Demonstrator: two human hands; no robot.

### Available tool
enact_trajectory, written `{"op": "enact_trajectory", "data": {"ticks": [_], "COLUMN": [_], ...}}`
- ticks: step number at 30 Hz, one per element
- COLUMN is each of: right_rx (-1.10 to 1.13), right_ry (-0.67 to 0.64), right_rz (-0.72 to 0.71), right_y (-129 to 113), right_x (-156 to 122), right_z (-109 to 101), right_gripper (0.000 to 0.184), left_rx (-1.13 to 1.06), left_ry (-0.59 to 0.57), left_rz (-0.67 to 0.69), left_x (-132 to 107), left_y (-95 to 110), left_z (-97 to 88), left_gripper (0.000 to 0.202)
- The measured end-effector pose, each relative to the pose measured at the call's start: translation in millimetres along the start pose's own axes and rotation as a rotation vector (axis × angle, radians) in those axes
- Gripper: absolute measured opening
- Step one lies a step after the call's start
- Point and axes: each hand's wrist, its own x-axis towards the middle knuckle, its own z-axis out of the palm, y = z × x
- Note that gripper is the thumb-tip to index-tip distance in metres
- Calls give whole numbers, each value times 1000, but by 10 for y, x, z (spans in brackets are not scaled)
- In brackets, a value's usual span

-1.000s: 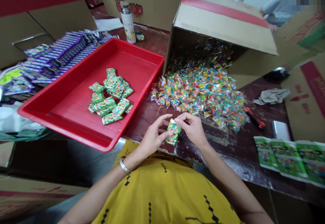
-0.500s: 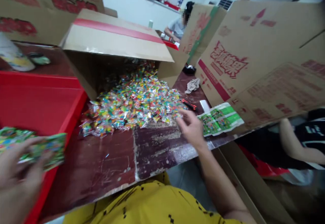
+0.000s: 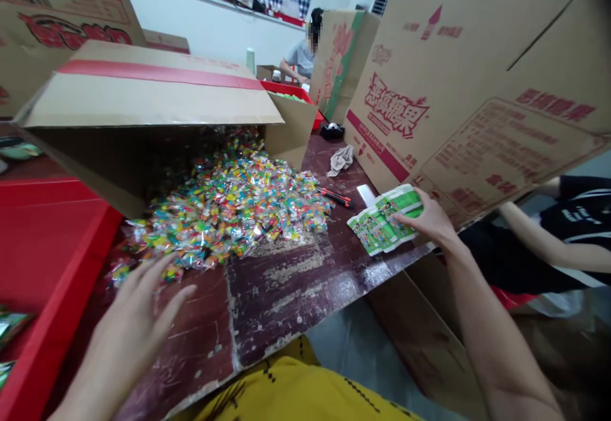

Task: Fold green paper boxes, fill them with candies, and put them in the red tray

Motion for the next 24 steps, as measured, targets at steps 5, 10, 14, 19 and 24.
{"op": "enact_trajectory", "data": {"ticks": [5,10,14,19,24], "right_rx": [178,370,379,295,-114], "right_ry": [-69,-359,-466,-461,-355], "right_rz": [-250,-398,-412,-355,-62], "right_y": [-740,-1879,-2291,-1897,-1516], "right_x": [-714,-1719,-1975,-792,505], "right_z": [-207,447,945,940,1179], "right_gripper": [102,107,111,59,40], "left_rx": [-239,-322,-250,-152,24], "left_ry": [-59,-62,-133,-184,-201], "left_rz": [205,441,492,534,626], "left_x": [-130,-231,-345,-470,-476], "left_y": [584,845,660,493,536], "left_z": [169,323,466,582,744], "left_gripper": [54,59,58,43,59]}}
